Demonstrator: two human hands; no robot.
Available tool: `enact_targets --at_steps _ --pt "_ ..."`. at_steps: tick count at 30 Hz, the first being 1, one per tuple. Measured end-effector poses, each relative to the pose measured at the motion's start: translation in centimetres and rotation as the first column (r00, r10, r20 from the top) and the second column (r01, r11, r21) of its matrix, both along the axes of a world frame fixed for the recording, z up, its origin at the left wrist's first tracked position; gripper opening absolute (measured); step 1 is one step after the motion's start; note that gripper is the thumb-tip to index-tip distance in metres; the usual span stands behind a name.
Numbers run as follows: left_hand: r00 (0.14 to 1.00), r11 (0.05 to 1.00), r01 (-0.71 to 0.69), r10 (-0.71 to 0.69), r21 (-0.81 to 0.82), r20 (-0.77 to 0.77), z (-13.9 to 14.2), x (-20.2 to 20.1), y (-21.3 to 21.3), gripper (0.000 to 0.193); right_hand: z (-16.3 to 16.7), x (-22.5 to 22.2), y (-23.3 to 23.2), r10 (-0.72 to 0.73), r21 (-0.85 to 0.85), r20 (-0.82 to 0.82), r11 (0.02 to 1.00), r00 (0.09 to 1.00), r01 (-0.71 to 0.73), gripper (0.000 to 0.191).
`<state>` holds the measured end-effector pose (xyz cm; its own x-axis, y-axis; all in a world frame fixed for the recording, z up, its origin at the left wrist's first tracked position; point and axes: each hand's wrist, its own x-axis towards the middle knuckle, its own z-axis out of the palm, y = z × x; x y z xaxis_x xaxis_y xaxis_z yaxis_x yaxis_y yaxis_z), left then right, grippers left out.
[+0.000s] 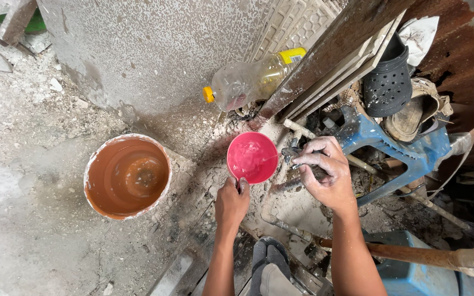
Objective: The person fills a plastic cup with water from a tap and pours it into a large bowl. They scoop gypsum casting powder by hand from a sack into the bowl, then knead and mix the powder and water together with their hand until a smooth slurry forms in the bowl.
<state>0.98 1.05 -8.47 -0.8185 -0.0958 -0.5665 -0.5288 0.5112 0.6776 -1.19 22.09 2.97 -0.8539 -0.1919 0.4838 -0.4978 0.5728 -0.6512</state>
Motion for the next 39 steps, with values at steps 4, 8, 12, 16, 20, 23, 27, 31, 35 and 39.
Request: enact_targets --at_steps 4,8,12,16,20,23,27,31,35,39 --pt "0.999 1.0 -0.009 0.008 -0.019 -0.05 0.0 0.0 0.0 0.035 0.0 -0.1 0.6 0.061 -0.092 -0.005 0.994 0.998 -0.062 0.021" --pt "0.993 0.999 -0.036 0.035 -0.008 -0.117 0.3 0.1 -0.7 0.035 1.1 -0.7 -0.2 0.05 -0.074 -0.033 0.996 0.998 -0.053 0.039" --pt "0.969 0.99 -0.14 0.14 0.013 -0.204 1.0 -0.1 -3.2 0.031 2.5 0.2 -2.3 -0.112 0.036 -0.187 0.992 0.976 0.121 0.052" --pt "0.942 0.967 -0.249 0.23 -0.047 -0.245 2.6 -0.4 -7.9 0.029 -0.8 2.8 -7.4 -0.065 -0.43 -0.325 0.899 0.943 -0.087 0.045" --pt "0.953 0.922 -0.299 0.301 -0.246 -0.029 4.8 -0.2 -13.7 0.034 -9.5 1.7 -15.6 0.233 -0.418 -0.214 0.856 0.949 -0.305 0.017" --pt "0.902 0.829 -0.419 0.425 -0.371 -0.07 6.0 1.0 -17.1 0.03 -15.5 -0.4 -21.2 0.398 -0.329 0.281 0.895 0.873 -0.302 0.032" --pt "0.819 0.691 -0.567 0.53 -0.449 -0.219 5.4 1.9 -20.5 0.027 -19.5 -2.4 -26.4 0.38 -0.131 0.758 0.885 0.53 -0.447 0.045" --pt "0.808 0.64 -0.576 0.542 -0.509 -0.232 2.9 2.1 -23.8 0.027 -19.1 -2.9 -28.5 0.308 -0.02 0.849 0.83 0.429 -0.557 0.048" --pt "0.829 0.667 -0.523 0.542 -0.53 -0.136 0.5 2.1 -26.4 0.027 -17.2 -3.0 -28.9 0.272 0.041 0.861 0.805 0.429 -0.592 0.044" --pt "0.867 0.673 -0.46 0.482 -0.58 -0.128 -0.7 2.3 -27.0 0.031 -16.0 -3.4 -27.7 0.255 -0.116 0.909 0.915 0.329 -0.387 0.041"
